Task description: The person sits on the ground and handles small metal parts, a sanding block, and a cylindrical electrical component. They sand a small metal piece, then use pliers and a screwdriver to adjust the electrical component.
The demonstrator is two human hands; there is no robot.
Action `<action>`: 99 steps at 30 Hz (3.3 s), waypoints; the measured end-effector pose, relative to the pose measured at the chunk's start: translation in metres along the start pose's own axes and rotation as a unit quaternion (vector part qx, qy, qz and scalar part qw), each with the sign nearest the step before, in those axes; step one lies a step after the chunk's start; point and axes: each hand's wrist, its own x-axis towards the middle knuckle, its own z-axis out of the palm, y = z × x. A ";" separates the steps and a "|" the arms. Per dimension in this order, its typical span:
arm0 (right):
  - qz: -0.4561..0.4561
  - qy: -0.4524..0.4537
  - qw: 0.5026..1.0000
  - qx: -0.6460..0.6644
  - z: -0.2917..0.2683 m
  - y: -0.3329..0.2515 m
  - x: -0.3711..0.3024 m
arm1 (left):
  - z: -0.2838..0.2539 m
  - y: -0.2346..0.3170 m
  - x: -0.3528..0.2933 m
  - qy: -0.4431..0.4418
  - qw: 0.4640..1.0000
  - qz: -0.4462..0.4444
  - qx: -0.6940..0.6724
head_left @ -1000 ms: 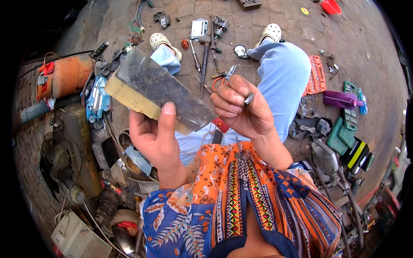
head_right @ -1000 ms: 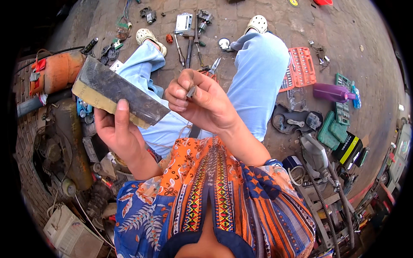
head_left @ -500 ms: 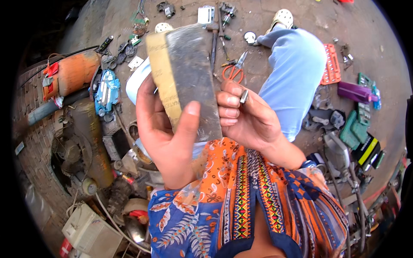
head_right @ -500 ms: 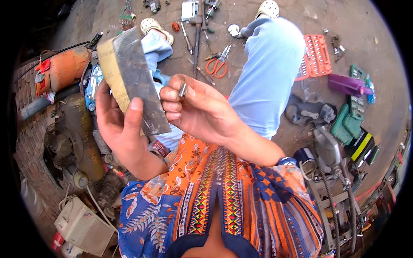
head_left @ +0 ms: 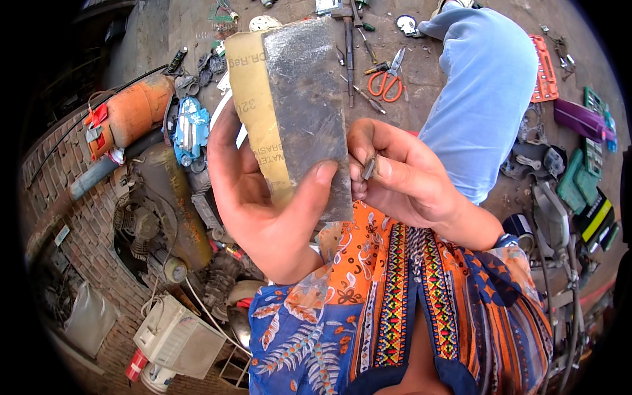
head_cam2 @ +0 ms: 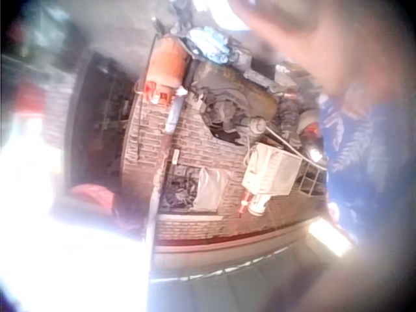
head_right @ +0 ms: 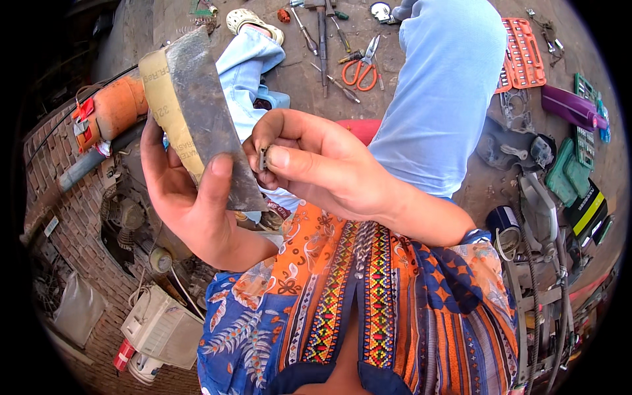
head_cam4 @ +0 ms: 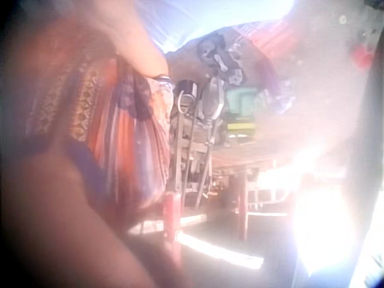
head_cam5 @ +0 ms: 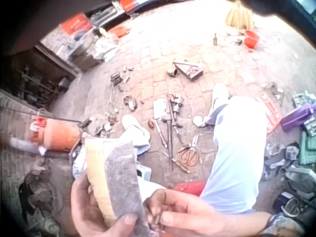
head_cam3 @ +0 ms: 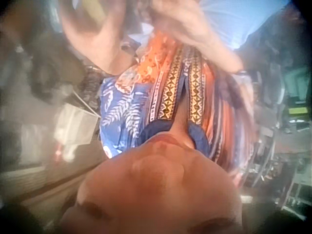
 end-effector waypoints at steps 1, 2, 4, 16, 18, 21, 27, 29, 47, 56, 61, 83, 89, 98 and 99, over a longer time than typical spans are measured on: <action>0.000 0.000 1.000 -0.003 0.000 -0.001 0.000 | 0.001 0.000 0.000 0.005 1.000 -0.006 -0.009; -0.004 -0.001 1.000 -0.006 0.000 -0.002 0.000 | 0.001 0.001 0.000 0.005 1.000 -0.008 -0.011; -0.013 -0.003 1.000 -0.012 0.000 -0.003 0.000 | 0.001 -0.001 0.001 0.003 1.000 -0.011 -0.015; -0.094 0.129 0.928 -0.337 0.002 -0.011 0.001 | 0.009 -0.006 0.004 0.017 0.999 0.027 -0.028; -0.184 0.148 0.861 -0.450 0.002 -0.010 0.004 | 0.009 -0.007 0.006 0.017 0.999 0.049 -0.001; -0.285 0.139 0.734 -0.600 0.003 -0.016 0.009 | 0.006 -0.005 0.004 0.021 0.998 0.032 0.043; -0.315 0.090 0.633 -0.701 0.007 -0.016 0.014 | 0.004 -0.010 0.006 0.031 0.990 0.015 0.140; -0.321 0.093 0.606 -0.722 0.005 -0.014 0.015 | 0.005 -0.015 0.008 0.038 0.988 0.016 0.149; -0.329 0.110 0.551 -0.759 -0.010 0.005 0.032 | -0.001 -0.048 0.017 0.054 0.974 0.056 0.212; -0.322 0.095 0.578 -0.744 -0.015 0.020 0.037 | -0.009 -0.058 0.021 0.077 0.971 0.032 0.223; -0.331 0.106 0.544 -0.763 -0.026 0.009 0.056 | -0.011 -0.065 0.022 0.081 0.976 0.047 0.199; -0.300 0.126 0.530 -0.783 -0.036 -0.003 0.055 | -0.004 -0.074 0.030 0.056 0.978 0.023 0.199; -0.299 0.113 0.567 -0.759 -0.019 0.012 0.041 | -0.007 -0.072 0.030 0.077 0.977 0.039 0.195; -0.305 0.118 0.542 -0.774 -0.020 0.007 0.045 | -0.002 -0.072 0.038 0.068 0.973 0.022 0.217; -0.307 0.126 0.521 -0.786 -0.027 -0.002 0.056 | -0.002 -0.071 0.038 0.064 0.969 0.026 0.237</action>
